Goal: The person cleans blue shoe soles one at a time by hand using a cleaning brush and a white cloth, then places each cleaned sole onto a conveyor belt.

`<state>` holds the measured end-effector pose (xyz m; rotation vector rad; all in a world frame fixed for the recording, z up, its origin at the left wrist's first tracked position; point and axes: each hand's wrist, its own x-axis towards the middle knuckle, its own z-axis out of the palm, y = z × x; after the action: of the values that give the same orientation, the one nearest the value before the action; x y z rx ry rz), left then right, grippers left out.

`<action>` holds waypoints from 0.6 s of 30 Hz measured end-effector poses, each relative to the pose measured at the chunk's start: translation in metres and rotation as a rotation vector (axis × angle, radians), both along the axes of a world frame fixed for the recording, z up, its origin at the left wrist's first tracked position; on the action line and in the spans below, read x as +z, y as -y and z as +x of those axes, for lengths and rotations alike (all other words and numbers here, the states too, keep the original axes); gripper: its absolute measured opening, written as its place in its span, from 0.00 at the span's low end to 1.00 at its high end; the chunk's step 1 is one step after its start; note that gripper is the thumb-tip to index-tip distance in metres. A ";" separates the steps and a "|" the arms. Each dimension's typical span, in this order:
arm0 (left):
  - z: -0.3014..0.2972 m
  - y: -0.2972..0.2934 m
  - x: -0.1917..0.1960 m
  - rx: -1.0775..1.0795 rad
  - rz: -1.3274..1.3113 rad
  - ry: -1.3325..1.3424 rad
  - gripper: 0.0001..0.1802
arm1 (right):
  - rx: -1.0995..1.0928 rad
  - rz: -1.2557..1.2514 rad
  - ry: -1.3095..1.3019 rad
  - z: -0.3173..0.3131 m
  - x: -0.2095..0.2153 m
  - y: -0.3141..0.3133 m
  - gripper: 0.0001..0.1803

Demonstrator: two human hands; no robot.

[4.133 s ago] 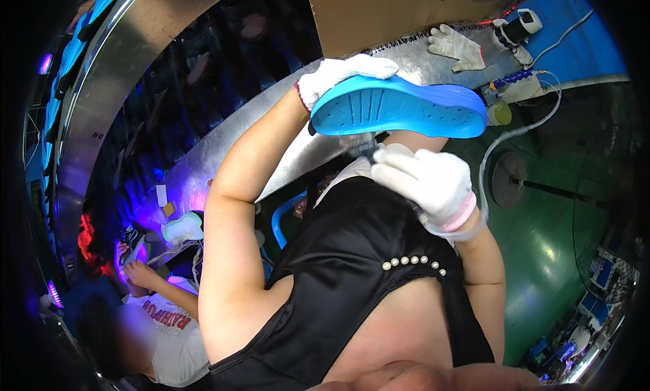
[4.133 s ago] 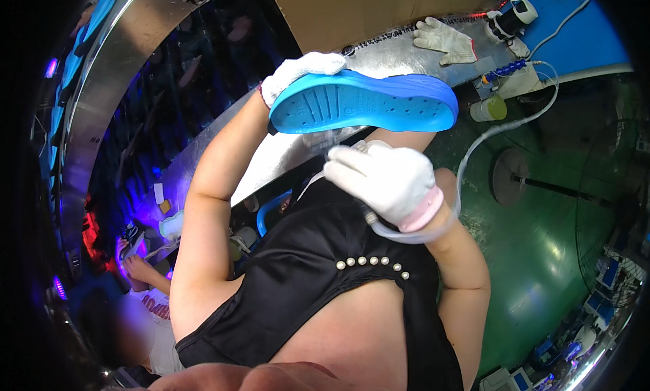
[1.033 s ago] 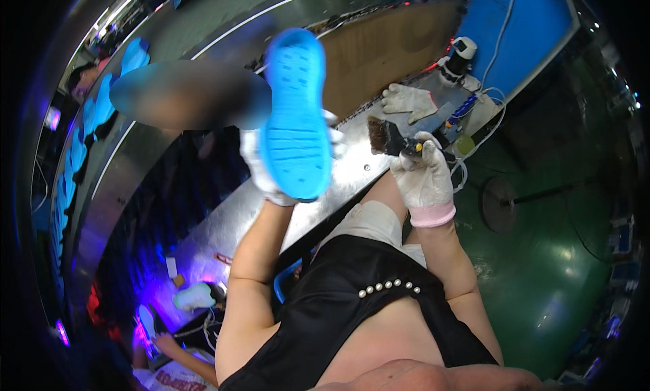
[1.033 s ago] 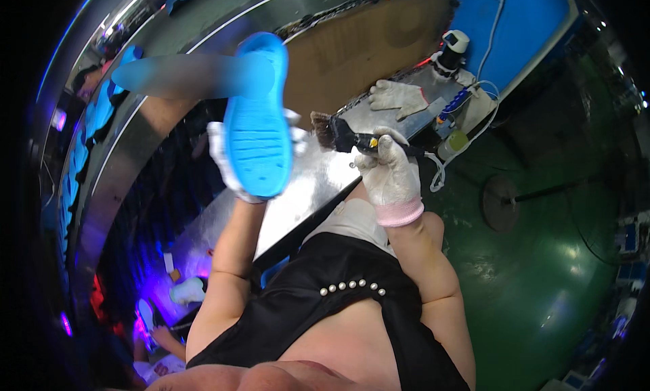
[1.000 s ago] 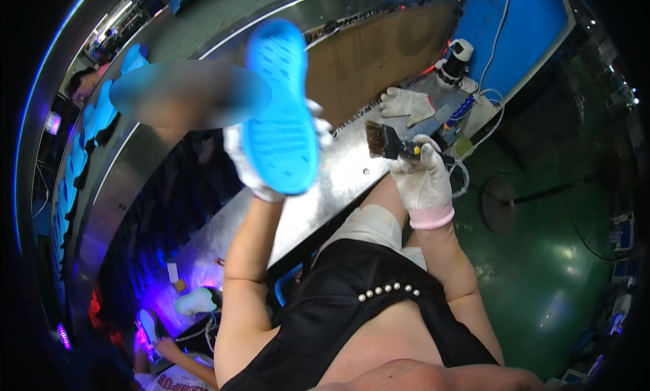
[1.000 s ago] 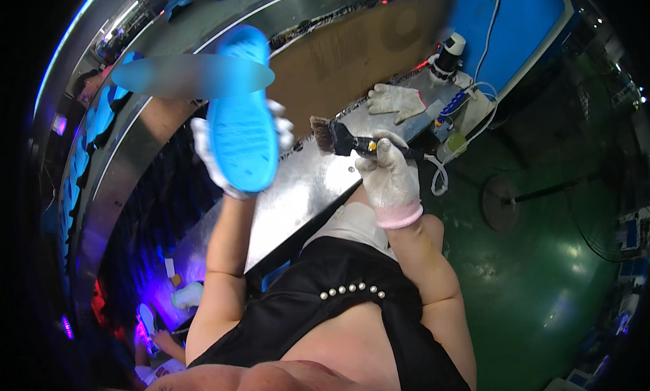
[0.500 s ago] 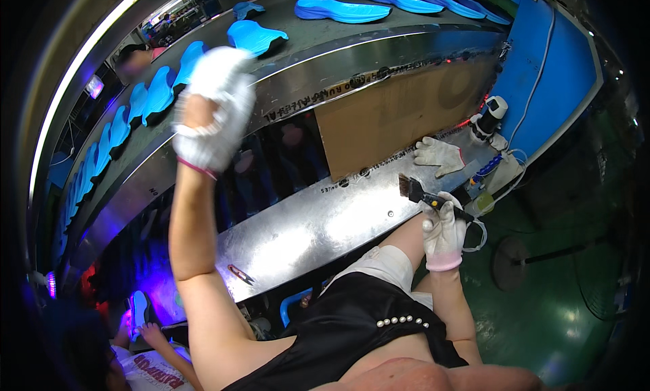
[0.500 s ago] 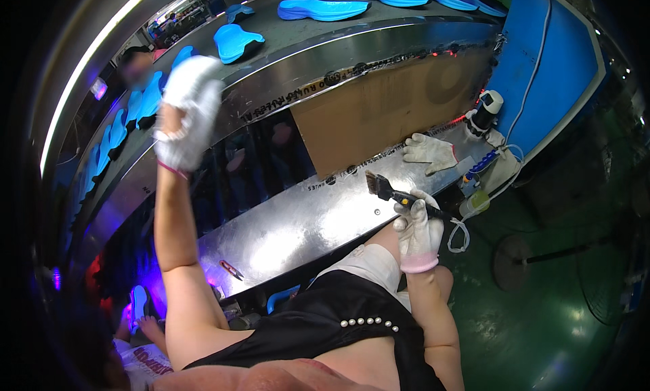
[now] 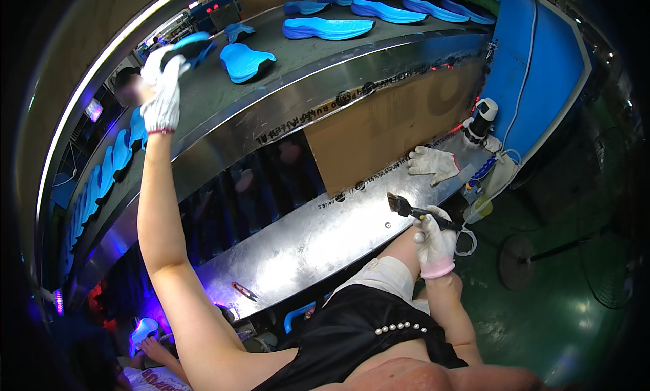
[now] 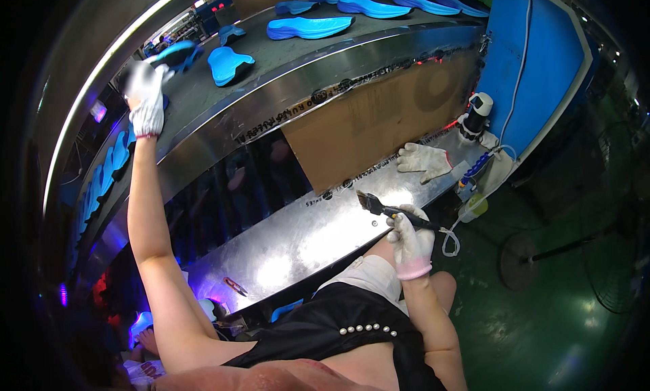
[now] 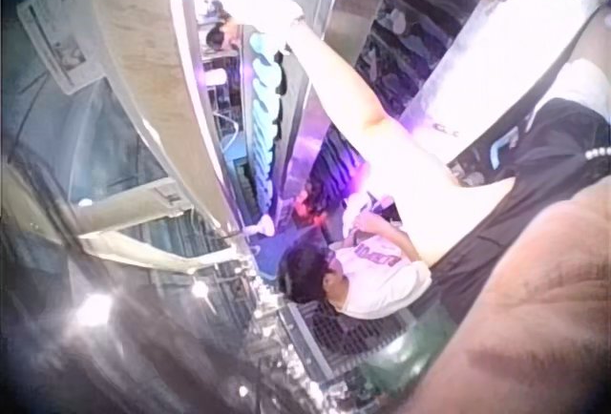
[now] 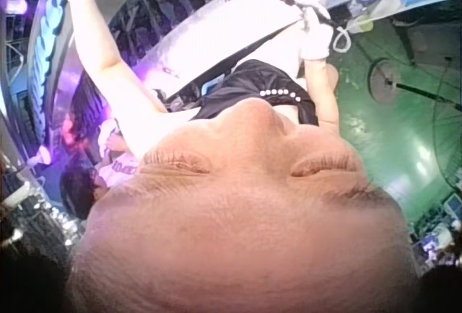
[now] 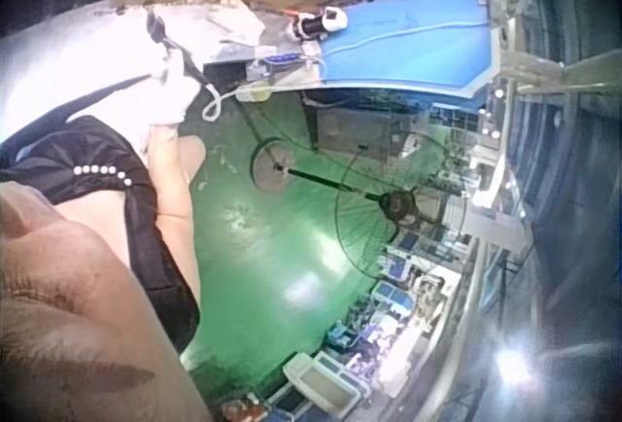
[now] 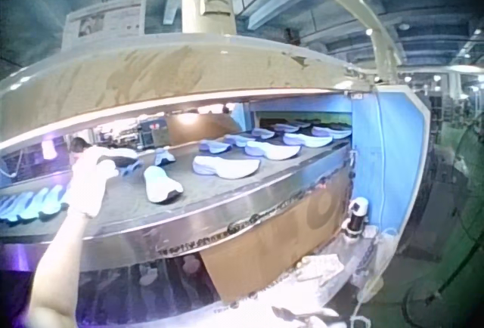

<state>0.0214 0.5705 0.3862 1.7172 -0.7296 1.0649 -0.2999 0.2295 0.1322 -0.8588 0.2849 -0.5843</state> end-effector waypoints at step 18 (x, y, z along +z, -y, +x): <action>-0.069 0.166 -0.021 -0.049 0.146 0.369 0.11 | -0.217 -0.128 0.023 -0.014 -0.009 0.026 0.16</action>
<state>-0.0481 0.4047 0.3652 1.6304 -1.0991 1.3396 -0.3139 0.2033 0.1237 -0.9507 0.3249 -0.8212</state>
